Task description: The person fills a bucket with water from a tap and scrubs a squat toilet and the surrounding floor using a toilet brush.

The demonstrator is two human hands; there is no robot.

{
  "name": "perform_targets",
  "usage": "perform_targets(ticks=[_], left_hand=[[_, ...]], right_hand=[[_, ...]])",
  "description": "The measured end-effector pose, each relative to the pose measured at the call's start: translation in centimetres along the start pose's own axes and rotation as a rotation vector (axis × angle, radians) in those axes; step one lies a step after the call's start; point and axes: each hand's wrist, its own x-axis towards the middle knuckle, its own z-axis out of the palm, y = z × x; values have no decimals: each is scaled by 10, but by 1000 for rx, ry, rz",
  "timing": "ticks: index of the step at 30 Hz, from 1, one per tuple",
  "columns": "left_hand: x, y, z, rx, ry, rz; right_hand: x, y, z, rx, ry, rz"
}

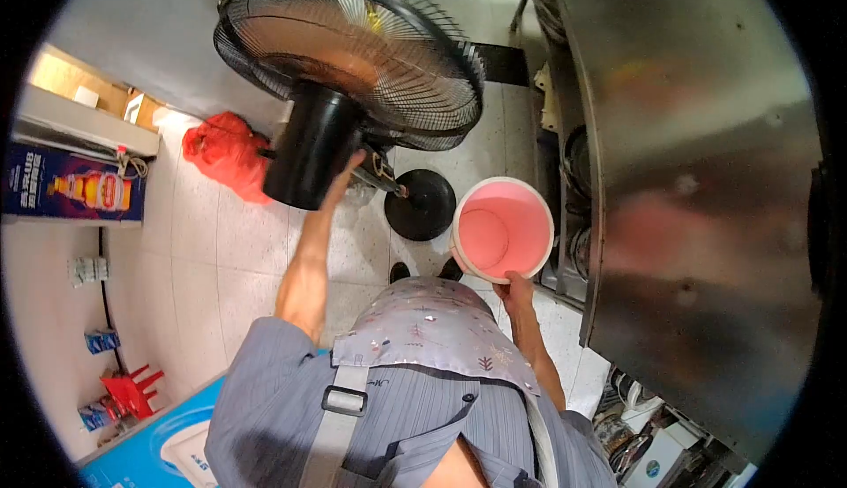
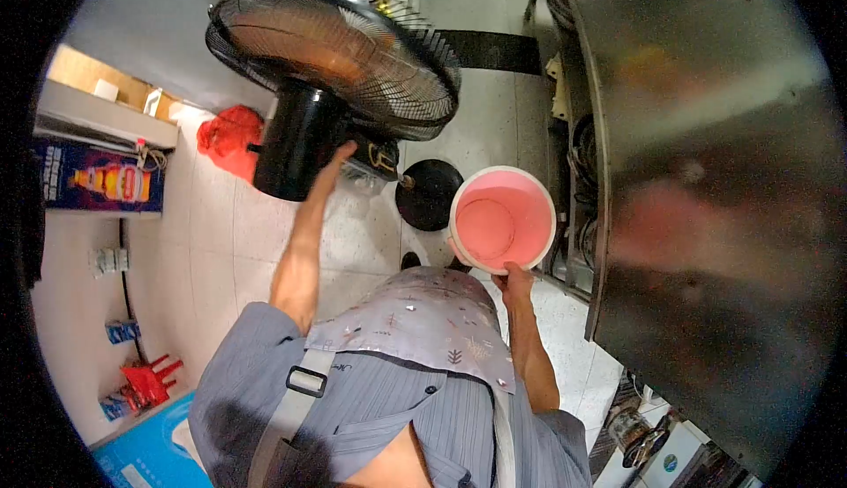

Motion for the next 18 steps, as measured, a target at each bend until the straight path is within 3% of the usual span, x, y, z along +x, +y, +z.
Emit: perform_targets(ticks=[1,2,5,8,12,16,18], left_hand=[[8,-33,-24,-21,-28,-158],[2,3,-52,38,-150,-289],[25,-87,-113,-524,-104,-337],[35,-117,-173,-834,-96,-327],[23,-100,-225,-763,41,-304],[23,-144,-257,-549,48,-123],[19,-152,-266,-368,-51,-55]], right_hand=[[-5,-2,5,-22,6,-26],[-11,-1,8,-43,14,-50],[-7,8,11,-96,-14,-61],[-8,11,15,-151,-60,-92],[-23,12,39,-210,-63,-42],[-14,16,48,-225,-67,-33],[-14,18,51,-231,-71,-76]])
